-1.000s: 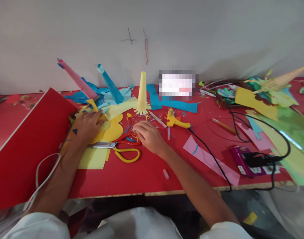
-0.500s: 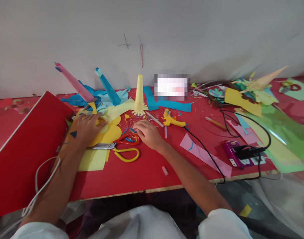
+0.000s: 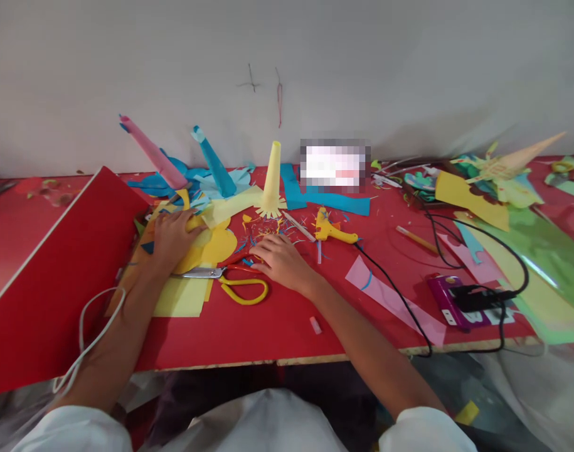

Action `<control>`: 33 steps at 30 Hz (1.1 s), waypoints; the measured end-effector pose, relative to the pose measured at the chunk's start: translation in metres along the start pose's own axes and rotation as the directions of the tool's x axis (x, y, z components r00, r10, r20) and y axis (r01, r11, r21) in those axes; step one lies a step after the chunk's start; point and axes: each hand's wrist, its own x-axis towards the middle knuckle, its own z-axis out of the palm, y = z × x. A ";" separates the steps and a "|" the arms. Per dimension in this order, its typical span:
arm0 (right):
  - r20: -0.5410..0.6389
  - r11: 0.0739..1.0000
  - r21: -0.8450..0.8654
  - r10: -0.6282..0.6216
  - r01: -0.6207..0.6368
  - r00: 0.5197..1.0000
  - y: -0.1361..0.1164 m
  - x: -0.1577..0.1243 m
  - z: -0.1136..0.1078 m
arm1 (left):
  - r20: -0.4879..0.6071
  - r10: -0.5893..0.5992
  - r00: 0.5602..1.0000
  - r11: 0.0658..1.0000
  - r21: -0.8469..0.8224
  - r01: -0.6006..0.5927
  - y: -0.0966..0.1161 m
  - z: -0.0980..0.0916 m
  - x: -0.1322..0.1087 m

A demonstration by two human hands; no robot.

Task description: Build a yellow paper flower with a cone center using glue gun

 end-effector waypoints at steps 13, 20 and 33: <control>-0.046 0.996 0.006 0.087 -0.086 0.995 -0.014 0.003 0.020 | -0.355 -0.236 0.904 0.961 -0.221 0.164 -0.005 -0.031 0.000; -0.147 0.966 0.215 0.177 -0.143 0.973 -0.011 0.003 0.021 | -0.598 -0.428 0.677 0.884 -0.434 0.176 -0.004 -0.060 -0.003; 0.000 0.606 0.766 0.332 -0.214 0.943 -0.022 0.001 0.018 | -0.660 -0.414 0.627 0.877 -0.474 0.080 0.010 -0.089 -0.006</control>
